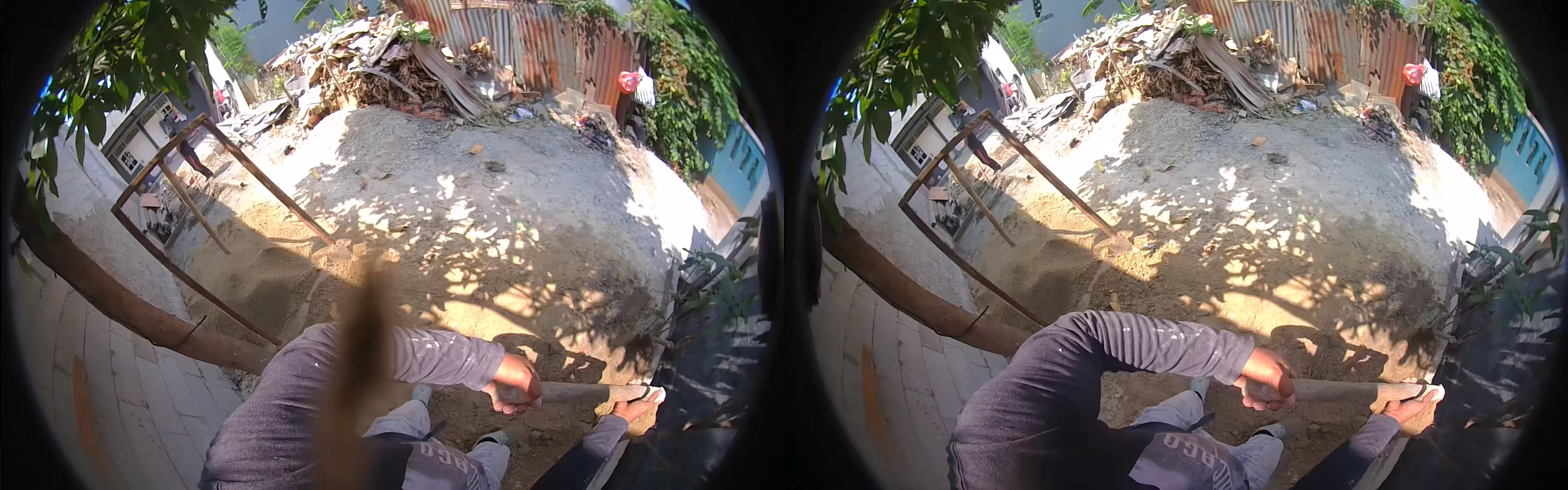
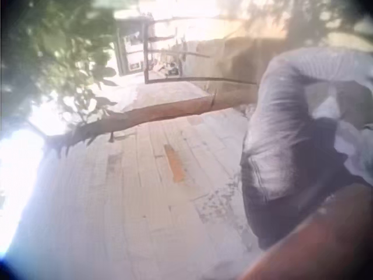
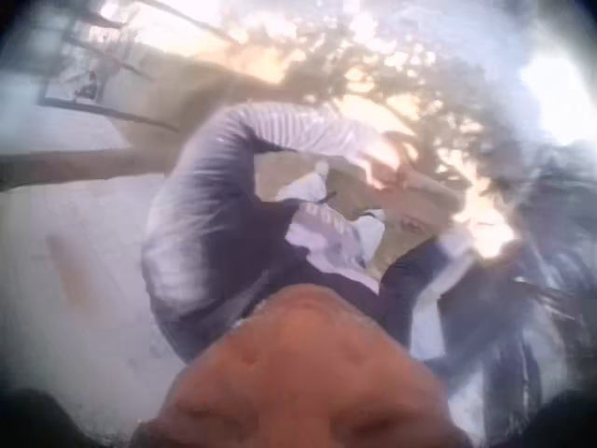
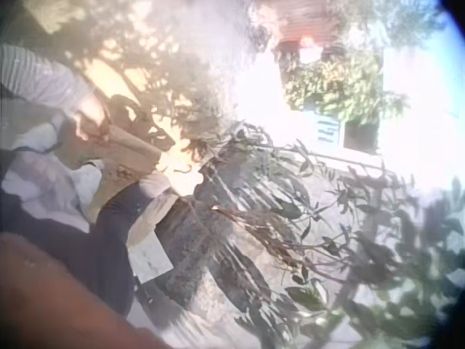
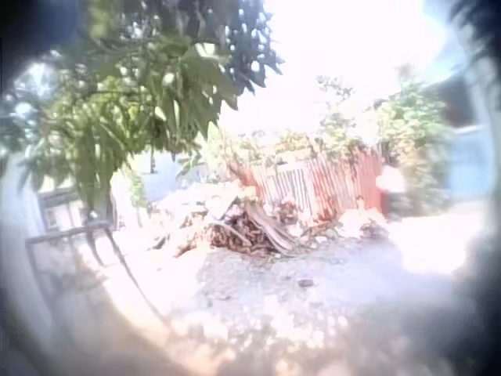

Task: The person shovels sand from a large pile and throws it through a standing metal screen to filter it.

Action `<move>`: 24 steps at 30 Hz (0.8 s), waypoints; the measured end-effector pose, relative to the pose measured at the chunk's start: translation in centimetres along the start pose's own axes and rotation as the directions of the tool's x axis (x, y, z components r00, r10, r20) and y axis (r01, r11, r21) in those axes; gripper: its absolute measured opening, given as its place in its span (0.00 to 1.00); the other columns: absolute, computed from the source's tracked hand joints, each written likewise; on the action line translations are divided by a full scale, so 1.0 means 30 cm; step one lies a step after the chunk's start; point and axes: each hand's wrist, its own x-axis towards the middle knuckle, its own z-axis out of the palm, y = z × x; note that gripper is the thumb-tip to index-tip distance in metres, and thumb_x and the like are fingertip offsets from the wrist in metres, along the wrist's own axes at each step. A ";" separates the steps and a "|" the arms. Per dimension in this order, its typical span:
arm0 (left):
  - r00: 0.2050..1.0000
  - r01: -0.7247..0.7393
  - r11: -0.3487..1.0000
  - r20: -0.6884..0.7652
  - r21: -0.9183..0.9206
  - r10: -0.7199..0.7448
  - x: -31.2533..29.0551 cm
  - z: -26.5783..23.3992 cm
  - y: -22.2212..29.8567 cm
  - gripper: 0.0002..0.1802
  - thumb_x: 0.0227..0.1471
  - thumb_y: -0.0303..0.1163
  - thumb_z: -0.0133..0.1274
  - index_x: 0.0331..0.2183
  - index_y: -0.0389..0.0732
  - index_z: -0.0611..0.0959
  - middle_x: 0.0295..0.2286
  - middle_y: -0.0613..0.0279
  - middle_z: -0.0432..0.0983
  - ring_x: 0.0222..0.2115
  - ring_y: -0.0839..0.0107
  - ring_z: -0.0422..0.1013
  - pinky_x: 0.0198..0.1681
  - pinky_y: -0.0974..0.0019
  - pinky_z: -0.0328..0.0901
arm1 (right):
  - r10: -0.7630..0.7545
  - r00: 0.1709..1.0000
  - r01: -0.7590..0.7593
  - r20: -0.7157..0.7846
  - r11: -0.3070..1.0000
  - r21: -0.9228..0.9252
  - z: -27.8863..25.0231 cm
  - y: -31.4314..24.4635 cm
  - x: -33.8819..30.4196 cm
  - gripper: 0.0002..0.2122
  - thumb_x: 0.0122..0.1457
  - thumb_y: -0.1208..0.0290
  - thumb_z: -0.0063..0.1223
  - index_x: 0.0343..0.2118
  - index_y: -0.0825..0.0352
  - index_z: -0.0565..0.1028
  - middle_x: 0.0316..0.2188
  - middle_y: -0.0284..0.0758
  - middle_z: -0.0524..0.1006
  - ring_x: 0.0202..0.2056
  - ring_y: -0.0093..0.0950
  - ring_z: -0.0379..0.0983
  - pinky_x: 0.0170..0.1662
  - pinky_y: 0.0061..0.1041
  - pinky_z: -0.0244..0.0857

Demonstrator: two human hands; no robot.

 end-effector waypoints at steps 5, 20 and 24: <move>0.843 -0.455 0.815 -0.469 -0.360 0.263 -1.022 0.009 -0.788 0.25 0.55 0.37 0.52 0.50 0.32 0.70 0.24 0.63 0.70 0.13 0.81 0.64 0.11 0.76 0.57 | 0.324 0.940 -0.255 0.108 0.876 -0.408 0.892 0.921 -0.863 0.11 0.60 0.65 0.47 0.40 0.67 0.68 0.28 0.34 0.70 0.31 0.29 0.69 0.36 0.33 0.68; -0.614 0.719 0.646 -0.670 -0.257 0.417 -1.761 0.594 -1.120 0.21 0.36 0.33 0.61 0.38 0.47 0.78 0.35 0.57 0.77 0.39 0.57 0.74 0.42 0.54 0.66 | 0.865 0.000 -0.765 0.502 0.323 -0.557 1.517 1.670 -2.139 0.13 0.59 0.59 0.52 0.28 0.65 0.69 0.21 0.37 0.73 0.26 0.33 0.71 0.34 0.38 0.70; -0.306 0.744 0.665 -0.919 -0.067 0.250 -1.506 0.194 -1.236 0.21 0.40 0.42 0.61 0.38 0.49 0.78 0.29 0.57 0.77 0.34 0.54 0.75 0.34 0.48 0.68 | 0.919 0.301 -0.651 0.255 0.393 -0.649 1.121 1.767 -1.635 0.07 0.60 0.68 0.52 0.28 0.64 0.71 0.22 0.33 0.72 0.28 0.30 0.72 0.35 0.34 0.70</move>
